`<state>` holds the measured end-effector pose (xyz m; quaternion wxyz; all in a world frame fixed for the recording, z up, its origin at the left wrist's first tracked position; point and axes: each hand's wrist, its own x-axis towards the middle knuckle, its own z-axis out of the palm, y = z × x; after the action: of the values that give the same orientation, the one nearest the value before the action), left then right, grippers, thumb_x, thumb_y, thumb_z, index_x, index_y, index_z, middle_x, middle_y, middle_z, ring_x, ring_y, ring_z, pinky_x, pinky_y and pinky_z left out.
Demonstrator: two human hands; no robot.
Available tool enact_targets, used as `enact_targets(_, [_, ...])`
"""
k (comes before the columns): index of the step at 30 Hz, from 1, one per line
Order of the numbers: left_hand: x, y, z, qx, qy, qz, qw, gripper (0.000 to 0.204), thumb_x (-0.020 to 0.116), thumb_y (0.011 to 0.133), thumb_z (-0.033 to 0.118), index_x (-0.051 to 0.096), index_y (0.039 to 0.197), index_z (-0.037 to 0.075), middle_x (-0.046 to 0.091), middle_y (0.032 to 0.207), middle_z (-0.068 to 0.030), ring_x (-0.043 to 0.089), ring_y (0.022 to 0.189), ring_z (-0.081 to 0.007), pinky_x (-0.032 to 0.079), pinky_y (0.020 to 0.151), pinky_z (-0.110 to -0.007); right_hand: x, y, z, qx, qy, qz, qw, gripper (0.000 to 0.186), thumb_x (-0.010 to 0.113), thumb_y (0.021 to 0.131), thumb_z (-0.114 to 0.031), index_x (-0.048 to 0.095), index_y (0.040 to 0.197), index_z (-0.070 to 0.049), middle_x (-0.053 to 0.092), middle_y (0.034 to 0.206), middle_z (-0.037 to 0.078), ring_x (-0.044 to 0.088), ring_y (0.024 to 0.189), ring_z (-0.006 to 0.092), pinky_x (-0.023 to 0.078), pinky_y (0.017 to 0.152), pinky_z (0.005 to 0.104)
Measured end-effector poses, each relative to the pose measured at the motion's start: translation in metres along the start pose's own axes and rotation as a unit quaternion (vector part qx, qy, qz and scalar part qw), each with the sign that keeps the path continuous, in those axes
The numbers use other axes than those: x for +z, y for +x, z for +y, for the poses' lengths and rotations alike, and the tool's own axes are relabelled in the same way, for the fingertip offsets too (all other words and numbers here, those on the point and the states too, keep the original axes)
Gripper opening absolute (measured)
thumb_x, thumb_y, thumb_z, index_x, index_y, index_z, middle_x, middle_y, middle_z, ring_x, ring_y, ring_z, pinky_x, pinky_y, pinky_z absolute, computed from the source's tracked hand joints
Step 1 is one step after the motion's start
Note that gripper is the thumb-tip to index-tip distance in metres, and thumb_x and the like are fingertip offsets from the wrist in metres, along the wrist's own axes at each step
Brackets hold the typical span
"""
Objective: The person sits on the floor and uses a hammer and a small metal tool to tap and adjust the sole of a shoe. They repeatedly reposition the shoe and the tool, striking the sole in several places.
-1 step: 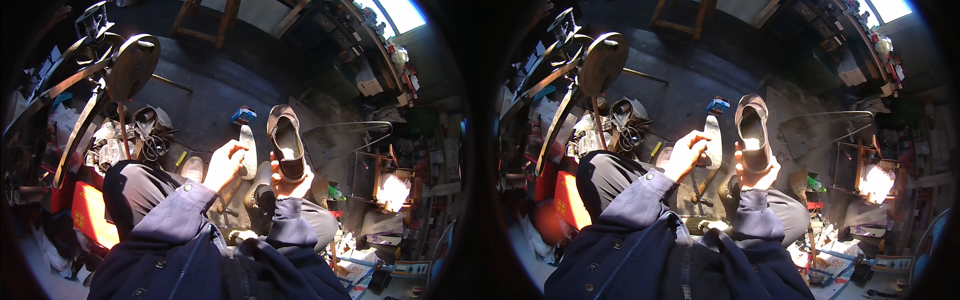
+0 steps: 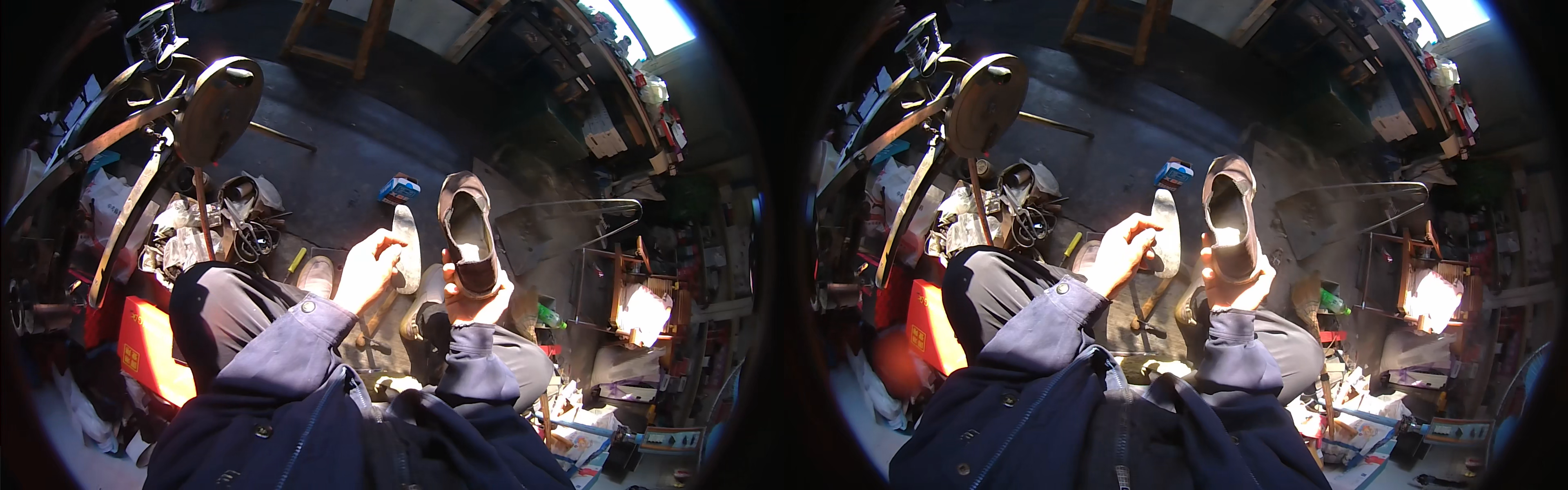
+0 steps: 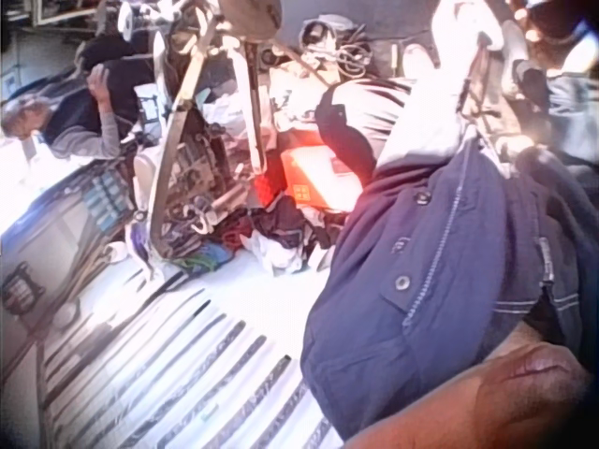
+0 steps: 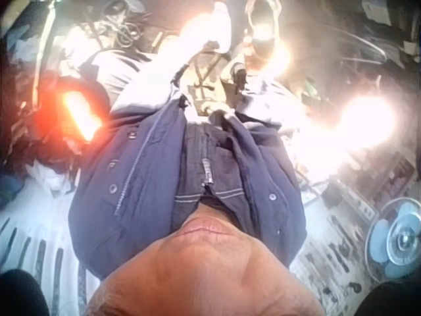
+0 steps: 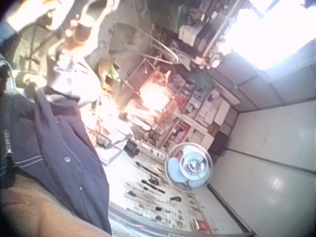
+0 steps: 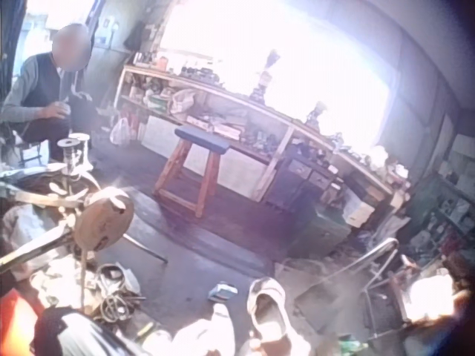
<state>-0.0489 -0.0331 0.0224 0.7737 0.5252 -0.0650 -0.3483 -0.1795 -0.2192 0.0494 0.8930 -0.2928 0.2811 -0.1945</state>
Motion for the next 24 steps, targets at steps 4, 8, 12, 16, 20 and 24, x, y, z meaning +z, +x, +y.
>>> enact_targets(4, [0.000, 0.001, -0.004, 0.011, -0.023, -0.004, 1.000, 0.014, 0.054, 0.104, 0.003, 0.067, 0.109, 0.003, 0.058, 0.082, 0.0013, 0.053, 0.067, -0.0050, 0.045, 0.060, -0.023, -0.013, 0.021, 0.002, -0.032, -0.099, 0.113, 0.988, 0.060, 0.049, 0.092, -0.056, 0.065, 0.135, -0.018, 0.072, 0.123, 0.012, 0.074, 0.095, 0.0316, 0.058, 0.066, 0.0422])
enact_targets(8, [-0.001, 0.001, -0.006, 0.009, -0.014, 0.002, 1.000, 0.014, 0.054, 0.104, 0.004, 0.067, 0.111, 0.004, 0.061, 0.086, 0.0008, 0.054, 0.069, -0.0047, 0.045, 0.061, -0.023, -0.015, 0.056, 0.000, 0.014, -0.237, 0.078, 0.968, 0.052, 0.047, 0.099, -0.051, 0.063, 0.140, -0.024, 0.074, 0.128, 0.004, 0.074, 0.109, 0.0261, 0.062, 0.076, 0.0496])
enact_targets(12, [-0.004, 0.002, -0.008, 0.002, -0.040, 0.024, 0.999, 0.015, 0.053, 0.105, 0.004, 0.066, 0.113, 0.005, 0.063, 0.090, 0.0006, 0.055, 0.070, -0.0043, 0.046, 0.061, -0.022, -0.005, 0.092, -0.005, 0.095, -0.196, -0.066, 0.974, 0.051, 0.055, 0.098, -0.041, 0.064, 0.138, -0.011, 0.071, 0.130, 0.011, 0.071, 0.114, 0.0302, 0.060, 0.090, 0.0521])
enact_targets(16, [-0.013, 0.001, -0.006, 0.052, 0.001, 0.051, 0.997, 0.017, 0.052, 0.104, 0.003, 0.065, 0.115, 0.008, 0.062, 0.090, 0.0012, 0.056, 0.071, -0.0044, 0.047, 0.060, -0.022, 0.004, 0.090, 0.002, 0.001, -0.326, -0.052, 0.944, 0.050, 0.066, 0.094, -0.021, 0.062, 0.139, 0.000, 0.070, 0.127, 0.012, 0.070, 0.112, 0.0257, 0.058, 0.096, 0.0431])
enact_targets(20, [-0.024, -0.006, 0.008, 0.036, -0.031, 0.072, 0.996, 0.019, 0.053, 0.105, 0.007, 0.064, 0.119, 0.011, 0.060, 0.090, 0.0016, 0.056, 0.072, -0.0054, 0.049, 0.060, -0.022, 0.008, 0.030, 0.018, -0.150, -0.460, -0.088, 0.871, 0.057, 0.070, 0.088, -0.017, 0.059, 0.139, 0.005, 0.067, 0.133, 0.017, 0.066, 0.118, 0.0246, 0.050, 0.106, 0.0349])
enact_targets(24, [-0.030, -0.016, 0.035, 0.073, -0.048, 0.104, 0.991, 0.020, 0.057, 0.105, 0.013, 0.065, 0.123, 0.011, 0.063, 0.093, -0.0003, 0.062, 0.076, -0.0080, 0.054, 0.063, -0.023, 0.007, -0.056, 0.040, -0.297, -0.679, -0.084, 0.666, 0.072, 0.079, 0.080, -0.017, 0.053, 0.142, 0.008, 0.065, 0.133, 0.023, 0.064, 0.124, 0.0323, 0.048, 0.108, 0.0401])
